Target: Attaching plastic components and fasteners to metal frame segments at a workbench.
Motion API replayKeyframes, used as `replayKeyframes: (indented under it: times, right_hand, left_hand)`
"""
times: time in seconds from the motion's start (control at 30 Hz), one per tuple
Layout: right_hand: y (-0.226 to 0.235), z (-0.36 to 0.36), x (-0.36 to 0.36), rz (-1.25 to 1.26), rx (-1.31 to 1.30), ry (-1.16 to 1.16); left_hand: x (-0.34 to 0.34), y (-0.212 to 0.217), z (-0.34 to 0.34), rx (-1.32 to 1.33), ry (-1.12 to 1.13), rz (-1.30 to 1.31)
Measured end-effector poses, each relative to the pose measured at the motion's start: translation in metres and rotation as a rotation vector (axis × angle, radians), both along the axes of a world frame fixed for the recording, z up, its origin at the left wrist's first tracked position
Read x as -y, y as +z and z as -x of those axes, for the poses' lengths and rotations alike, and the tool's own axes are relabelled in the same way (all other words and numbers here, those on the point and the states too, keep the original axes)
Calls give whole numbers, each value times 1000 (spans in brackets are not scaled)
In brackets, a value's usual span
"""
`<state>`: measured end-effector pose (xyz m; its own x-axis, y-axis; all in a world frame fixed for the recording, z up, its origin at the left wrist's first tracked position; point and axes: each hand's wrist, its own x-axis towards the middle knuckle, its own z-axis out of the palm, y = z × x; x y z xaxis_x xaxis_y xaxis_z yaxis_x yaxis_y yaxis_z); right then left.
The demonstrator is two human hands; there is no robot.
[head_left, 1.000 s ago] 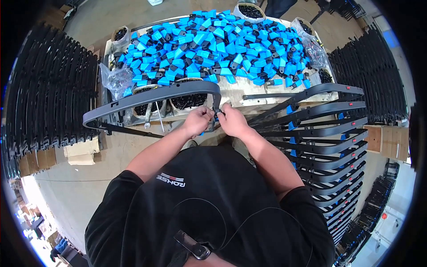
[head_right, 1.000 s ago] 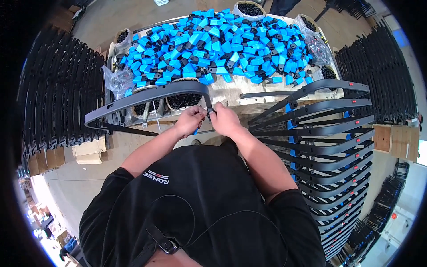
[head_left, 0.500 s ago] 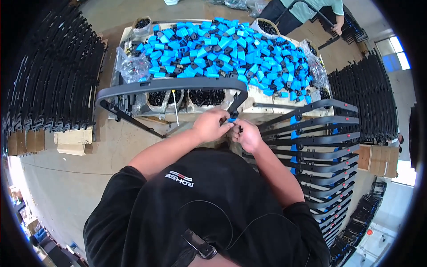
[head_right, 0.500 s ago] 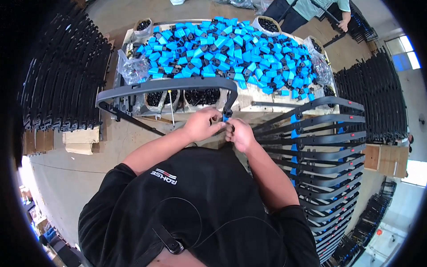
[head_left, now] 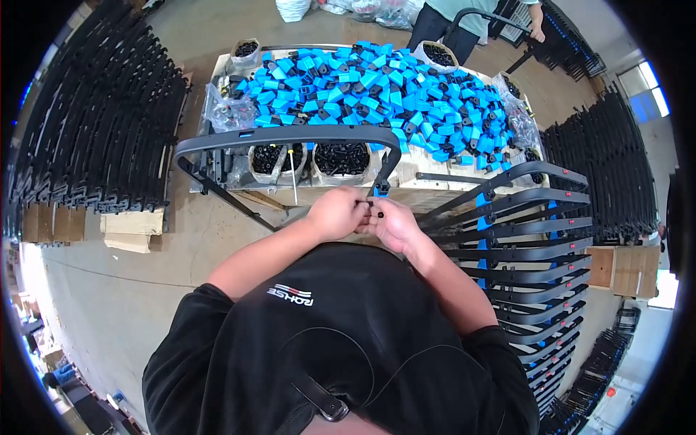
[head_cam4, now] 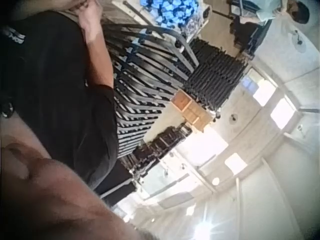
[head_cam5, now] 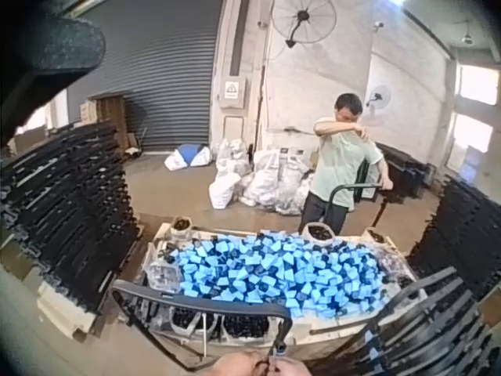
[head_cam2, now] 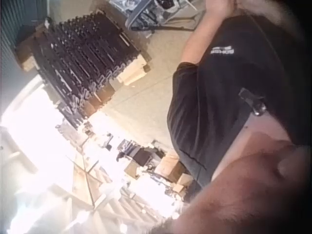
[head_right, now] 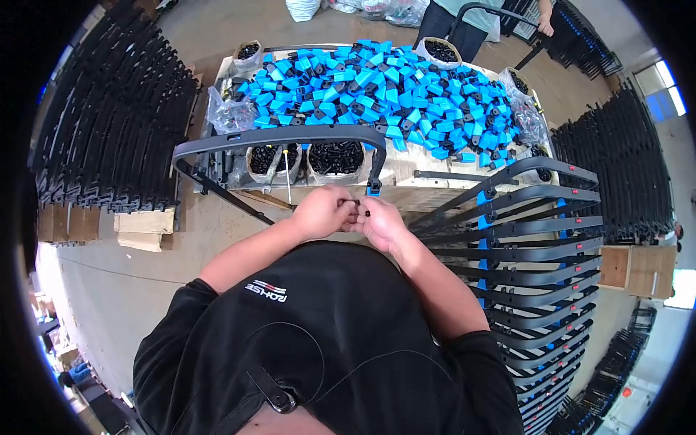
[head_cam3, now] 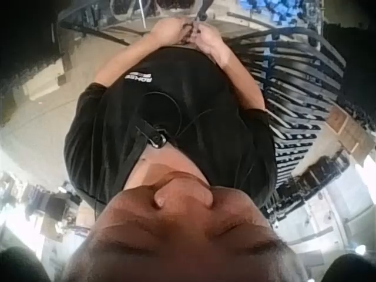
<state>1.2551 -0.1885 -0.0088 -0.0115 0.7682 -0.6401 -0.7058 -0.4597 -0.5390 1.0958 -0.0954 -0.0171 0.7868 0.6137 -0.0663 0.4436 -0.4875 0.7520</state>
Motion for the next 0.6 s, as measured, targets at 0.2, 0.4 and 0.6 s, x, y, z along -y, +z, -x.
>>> replayKeyframes:
  times: [0.2, 0.4, 0.6]
  right_hand:
    - [-20, 1, 1, -243, 29, 321]
    - [-6, 34, -11, -249, -256, 514]
    - [3, 104, -40, -321, 96, 628]
  left_hand:
    - [0, 31, 2, 776, 509, 1289]
    - [-10, 40, 33, 894, 467, 1257]
    - [-27, 24, 88, 880, 412, 1159]
